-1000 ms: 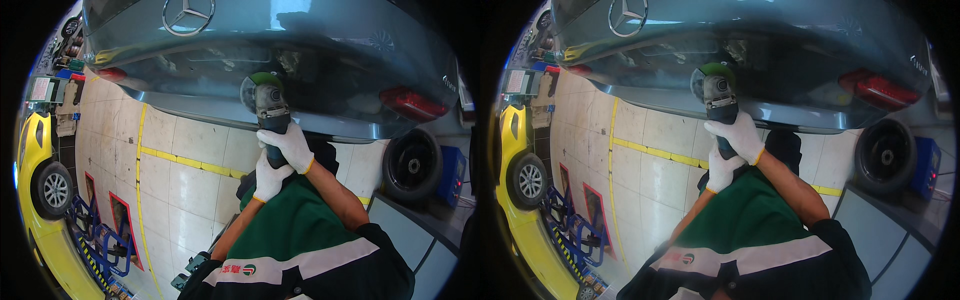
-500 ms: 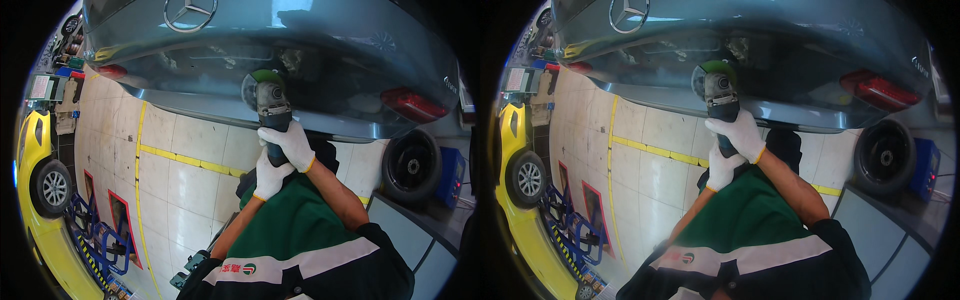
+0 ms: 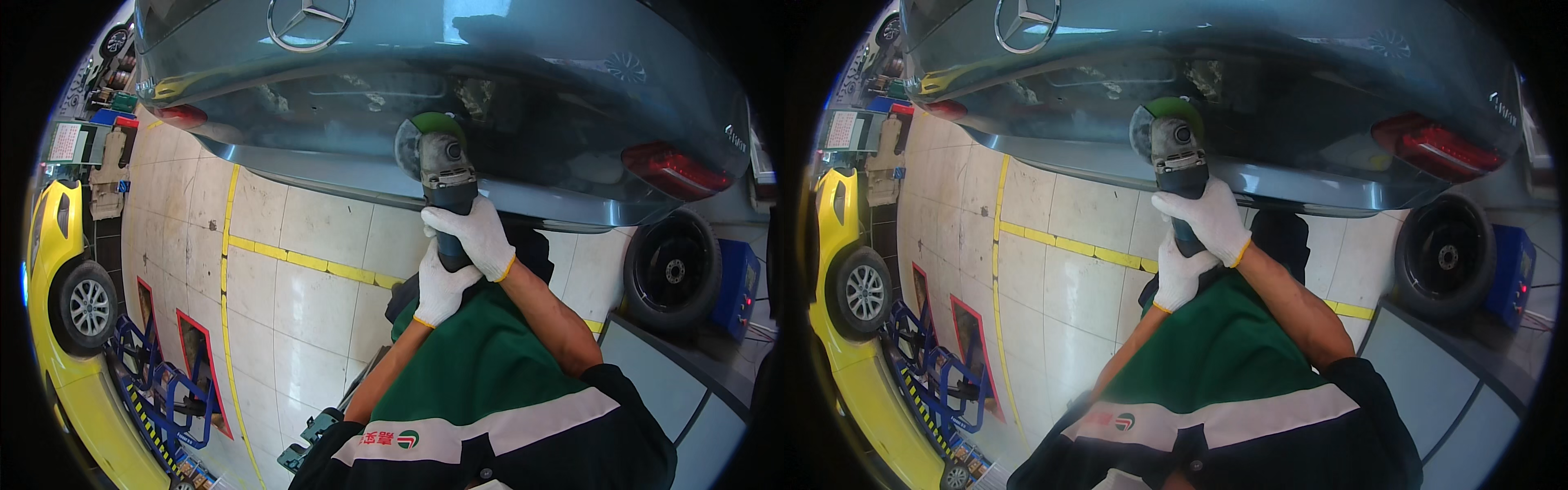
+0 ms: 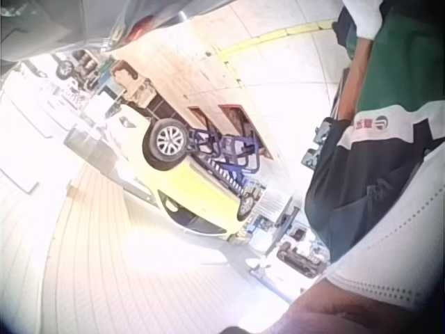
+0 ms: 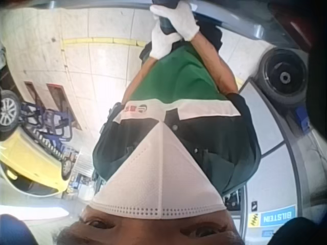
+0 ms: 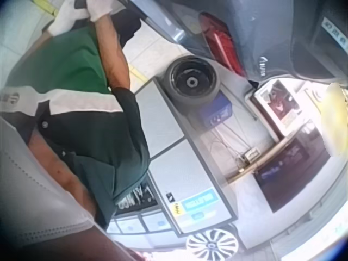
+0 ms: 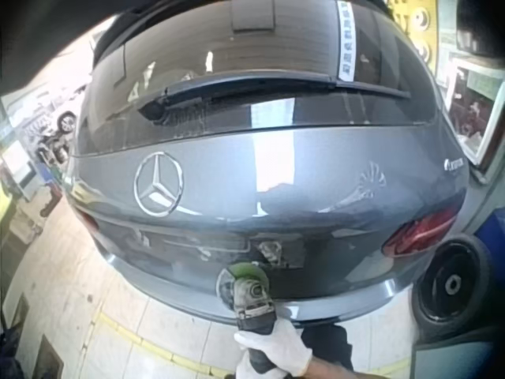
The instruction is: The person uses an angle grinder to grind a damaged area on the rear bumper of a Mercedes-Benz. The person holds the tool with both hands and moves it across the surface, producing sparks. The task continues for the duration of the clip.
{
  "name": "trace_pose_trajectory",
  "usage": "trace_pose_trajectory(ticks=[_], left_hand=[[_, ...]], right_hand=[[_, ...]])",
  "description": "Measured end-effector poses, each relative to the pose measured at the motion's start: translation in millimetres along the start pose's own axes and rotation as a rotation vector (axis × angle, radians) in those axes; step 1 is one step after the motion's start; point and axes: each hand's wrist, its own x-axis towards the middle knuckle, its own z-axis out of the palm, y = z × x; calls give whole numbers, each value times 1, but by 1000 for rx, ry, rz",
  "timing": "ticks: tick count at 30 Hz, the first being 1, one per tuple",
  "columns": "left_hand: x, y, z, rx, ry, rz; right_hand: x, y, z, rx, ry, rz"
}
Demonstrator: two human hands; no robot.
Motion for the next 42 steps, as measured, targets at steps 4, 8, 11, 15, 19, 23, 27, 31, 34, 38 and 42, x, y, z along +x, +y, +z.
trace_pose_trajectory(ticks=[4,8,11,15,19,23,27,31,34,38,42], left_hand=[[0,-1,1,-27,1,3],[0,4,0,-37,-14,1],[0,5,0,-47,-20,-7],[0,4,1,-50,-14,-7],[-1,3,1,-20,9,-24],[0,1,2,-63,-13,-12],[1,-1,1,-45,-14,-8],[1,6,1,-35,-3,-30],[0,5,0,-45,-23,-11],[2,3,0,-39,-18,12],[2,1,1,-85,-16,2]], right_hand=[[-1,1,0,6,3,4],[1,1,-2,-17,4,-1],[1,5,-1,22,-15,-14],[1,4,-3,-2,-8,-8],[2,4,-2,-2,-7,-18],[2,9,-2,-17,10,-33],[1,3,-2,-18,-10,-15],[3,2,-2,-9,-18,-1],[-1,4,-2,-29,4,0],[1,-2,-2,-47,5,4],[0,1,0,-36,18,7]])
